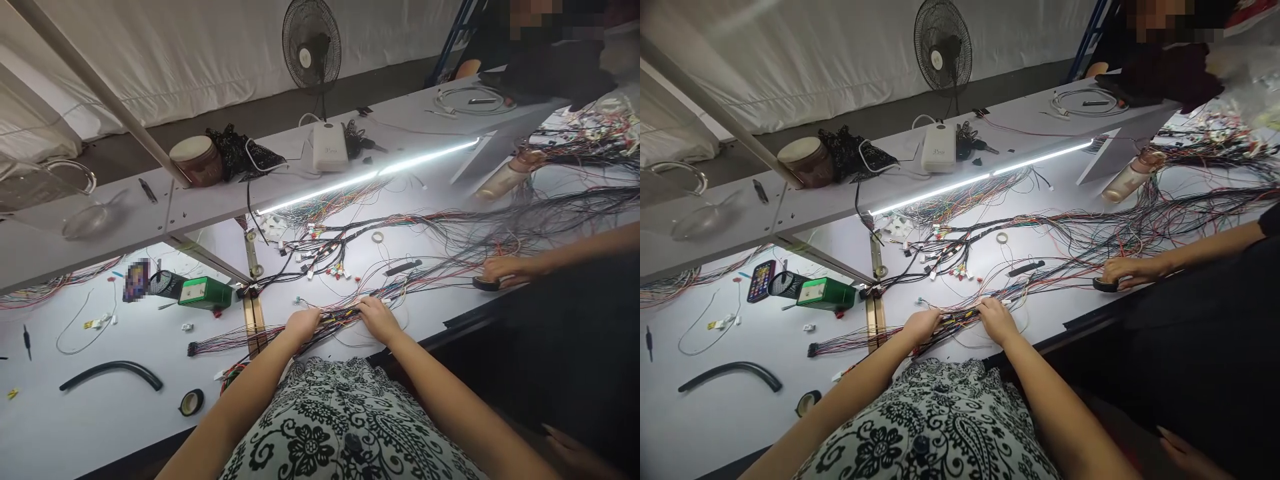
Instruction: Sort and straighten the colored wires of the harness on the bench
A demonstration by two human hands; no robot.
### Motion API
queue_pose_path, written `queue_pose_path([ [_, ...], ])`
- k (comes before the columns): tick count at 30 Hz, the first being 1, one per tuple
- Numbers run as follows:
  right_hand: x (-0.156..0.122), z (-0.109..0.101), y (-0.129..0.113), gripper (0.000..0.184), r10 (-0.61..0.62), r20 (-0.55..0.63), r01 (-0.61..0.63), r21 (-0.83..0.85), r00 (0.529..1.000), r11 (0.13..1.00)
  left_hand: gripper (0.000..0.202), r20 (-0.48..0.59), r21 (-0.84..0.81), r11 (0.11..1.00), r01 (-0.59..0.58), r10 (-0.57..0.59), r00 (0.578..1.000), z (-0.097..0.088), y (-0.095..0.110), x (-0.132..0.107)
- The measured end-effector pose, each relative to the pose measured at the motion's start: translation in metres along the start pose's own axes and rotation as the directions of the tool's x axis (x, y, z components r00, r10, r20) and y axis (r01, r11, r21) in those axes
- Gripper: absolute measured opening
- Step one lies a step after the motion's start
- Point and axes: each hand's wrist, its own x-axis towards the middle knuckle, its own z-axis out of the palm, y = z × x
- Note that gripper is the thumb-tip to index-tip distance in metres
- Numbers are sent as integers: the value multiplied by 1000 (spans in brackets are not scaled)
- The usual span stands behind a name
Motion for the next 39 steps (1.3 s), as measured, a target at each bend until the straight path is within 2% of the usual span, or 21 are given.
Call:
queue_pose_path([
  [6,0,-8,20,20,50,-31,-52,-68,998,996,42,-5,1,1000,-18,18,1000,-3,0,3],
  [15,7,-20,17,18,-121,73,132,-174,990,976,24,-32,-12,998,-67,66,997,11,-2,0],
  [21,-3,-38,17,18,-237,116,253,-156,965,955,24,-52,28,996,-82,84,995,13,-6,4],
  [24,-6,-38,19,15,-279,154,300,-133,948,945,25,-38,45,992,-118,120,992,11,-5,4],
  [32,1,-18,26,18,-156,171,185,-174,973,967,27,-22,85,983,-164,166,986,7,-8,0],
  [35,0,-20,28,19,-133,182,166,-183,974,969,30,-34,96,981,-170,174,984,8,-12,-5],
  [39,-2,-28,23,21,-163,187,196,-174,969,965,33,-74,106,980,-171,179,981,4,-12,-8],
])
